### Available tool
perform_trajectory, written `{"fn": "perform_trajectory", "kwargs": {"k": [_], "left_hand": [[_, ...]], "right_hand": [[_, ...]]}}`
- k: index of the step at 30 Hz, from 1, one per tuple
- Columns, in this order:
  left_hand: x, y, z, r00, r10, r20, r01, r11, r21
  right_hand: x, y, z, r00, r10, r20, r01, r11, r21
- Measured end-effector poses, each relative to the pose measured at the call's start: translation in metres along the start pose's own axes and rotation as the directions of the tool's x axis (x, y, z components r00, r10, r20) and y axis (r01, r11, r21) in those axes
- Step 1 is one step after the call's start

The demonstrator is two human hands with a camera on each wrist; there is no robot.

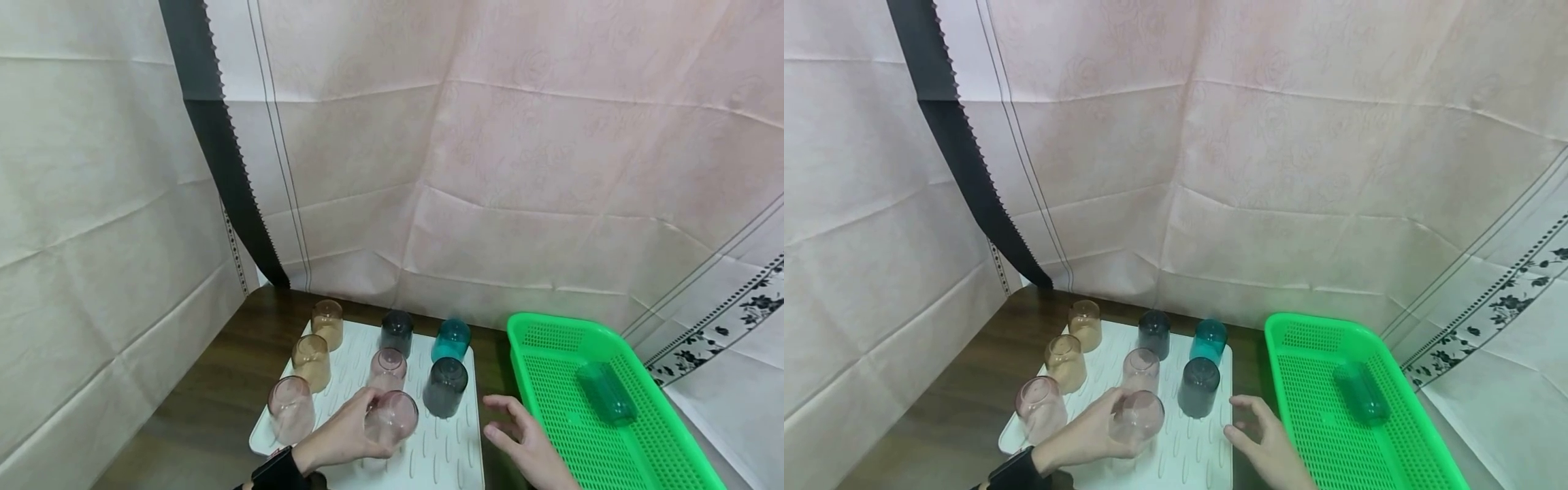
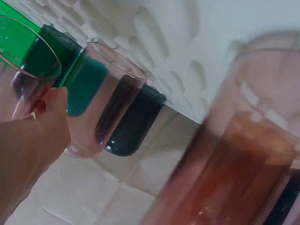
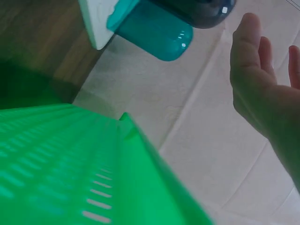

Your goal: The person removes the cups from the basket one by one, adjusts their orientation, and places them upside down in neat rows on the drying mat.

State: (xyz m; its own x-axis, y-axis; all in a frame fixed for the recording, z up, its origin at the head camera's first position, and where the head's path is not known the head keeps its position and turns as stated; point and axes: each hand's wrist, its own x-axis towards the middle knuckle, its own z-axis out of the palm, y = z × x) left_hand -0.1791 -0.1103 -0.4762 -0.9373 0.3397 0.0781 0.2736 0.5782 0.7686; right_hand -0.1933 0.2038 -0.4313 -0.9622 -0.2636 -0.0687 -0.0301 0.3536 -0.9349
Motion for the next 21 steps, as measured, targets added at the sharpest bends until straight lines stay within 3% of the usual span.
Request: {"fn": "perform_trajectory", "kwargs": {"k": [8, 14, 21], "left_hand": [[-0.003, -0.011, 0.005, 0.999, 0.009, -0.033, -0.01, 1.0, -0.028], [-0.002, -0.017, 0.008, 0.999, 0.038, -0.027, -0.039, 0.999, -0.021], [-0.001, -0.02, 0.007, 0.999, 0.04, -0.003, -0.04, 0.998, -0.041]], "right_hand": [[0.0, 0.006, 0.001, 0.999, 0.026, -0.021, -0.027, 0.997, -0.067], [-0.001, 0.01, -0.003, 0.998, 0.008, -0.07, -0.012, 0.997, -0.07], [0.0, 0.007, -0.008, 0.997, 0.03, -0.069, -0.037, 0.995, -0.094]]}}
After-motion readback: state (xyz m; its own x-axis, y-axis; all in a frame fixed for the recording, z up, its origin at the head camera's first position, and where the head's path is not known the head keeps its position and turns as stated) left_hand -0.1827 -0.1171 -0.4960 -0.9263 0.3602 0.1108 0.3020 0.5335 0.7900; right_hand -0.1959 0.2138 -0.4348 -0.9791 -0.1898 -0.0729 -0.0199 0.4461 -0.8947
